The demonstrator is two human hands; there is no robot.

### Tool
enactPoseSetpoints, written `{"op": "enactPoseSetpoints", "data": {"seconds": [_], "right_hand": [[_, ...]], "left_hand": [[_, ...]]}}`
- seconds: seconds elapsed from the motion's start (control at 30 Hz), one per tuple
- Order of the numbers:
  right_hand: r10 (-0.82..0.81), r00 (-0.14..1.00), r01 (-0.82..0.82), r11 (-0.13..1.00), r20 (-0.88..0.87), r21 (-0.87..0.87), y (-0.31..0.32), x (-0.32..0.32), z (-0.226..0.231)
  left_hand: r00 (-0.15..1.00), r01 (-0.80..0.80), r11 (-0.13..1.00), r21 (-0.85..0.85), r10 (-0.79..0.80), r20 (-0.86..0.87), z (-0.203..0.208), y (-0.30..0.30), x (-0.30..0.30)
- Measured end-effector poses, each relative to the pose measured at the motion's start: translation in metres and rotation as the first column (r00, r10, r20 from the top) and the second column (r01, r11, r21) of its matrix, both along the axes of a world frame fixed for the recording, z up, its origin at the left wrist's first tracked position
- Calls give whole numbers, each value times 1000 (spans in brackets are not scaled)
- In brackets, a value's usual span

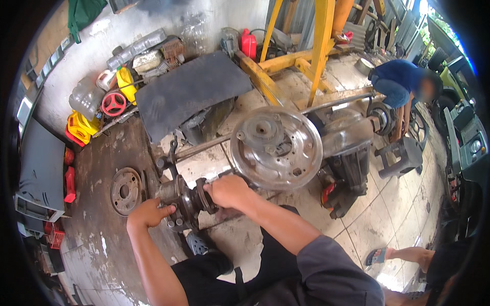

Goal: The person manipulates a vehicle axle assembly, repeatedly rotating and adjusting a central hub or bearing component with both hands. The person holds the axle steady while turning the hub, occasionally repositioning their grip.

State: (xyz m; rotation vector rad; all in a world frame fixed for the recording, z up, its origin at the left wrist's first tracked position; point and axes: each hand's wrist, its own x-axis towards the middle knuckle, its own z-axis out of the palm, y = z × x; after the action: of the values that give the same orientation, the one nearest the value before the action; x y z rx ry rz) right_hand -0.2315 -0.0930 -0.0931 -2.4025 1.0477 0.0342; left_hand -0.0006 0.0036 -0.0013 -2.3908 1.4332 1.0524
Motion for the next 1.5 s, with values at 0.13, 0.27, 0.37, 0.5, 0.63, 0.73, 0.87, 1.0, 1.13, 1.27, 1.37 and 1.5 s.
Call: {"op": "enactPoseSetpoints", "data": {"seconds": [0.13,0.27,0.37,0.5,0.63,0.73,0.87,1.0,1.13,1.27,1.37,1.5], "right_hand": [[9,999,-9,1000,-35,2,-14,5,-5],[8,999,-6,999,-31,46,-3,2,15],[4,999,-2,998,-39,59,-11,6,10],[41,998,-41,999,-53,1,-10,7,-4],[82,997,-82,996,-1,-40,-10,0,-13],[62,998,-62,998,-23,-5,-19,9,-17],[45,999,-45,999,-20,3,-12,6,-17],[50,998,-49,998,-29,25,-19,7,-18],[75,996,-74,997,-37,24,-12,10,-11],[48,993,-41,997,-108,67,-12,10,1],[34,992,-23,996,-123,89,-19,18,-3],[43,992,-23,986,-120,165,-13,10,19]], "left_hand": [[1000,10,1000,-10,-10,-26,-3,-1,2],[1000,14,1000,-4,-14,-26,-3,2,4],[1000,28,1000,-9,-28,-6,-7,2,5],[999,18,1000,-11,-18,-26,2,2,0],[1000,-5,1000,20,6,-26,0,-2,0],[999,15,1000,1,-14,-51,-2,0,4],[1000,0,1000,-5,0,-18,-9,2,6],[999,14,1000,1,-14,-45,-1,-2,1],[1000,27,999,-29,-27,-15,-6,4,8],[999,25,1000,-1,-25,-40,-4,-1,5],[997,41,999,-3,-41,-60,3,-2,2],[999,24,1000,-9,-25,-26,-5,0,4]]}}
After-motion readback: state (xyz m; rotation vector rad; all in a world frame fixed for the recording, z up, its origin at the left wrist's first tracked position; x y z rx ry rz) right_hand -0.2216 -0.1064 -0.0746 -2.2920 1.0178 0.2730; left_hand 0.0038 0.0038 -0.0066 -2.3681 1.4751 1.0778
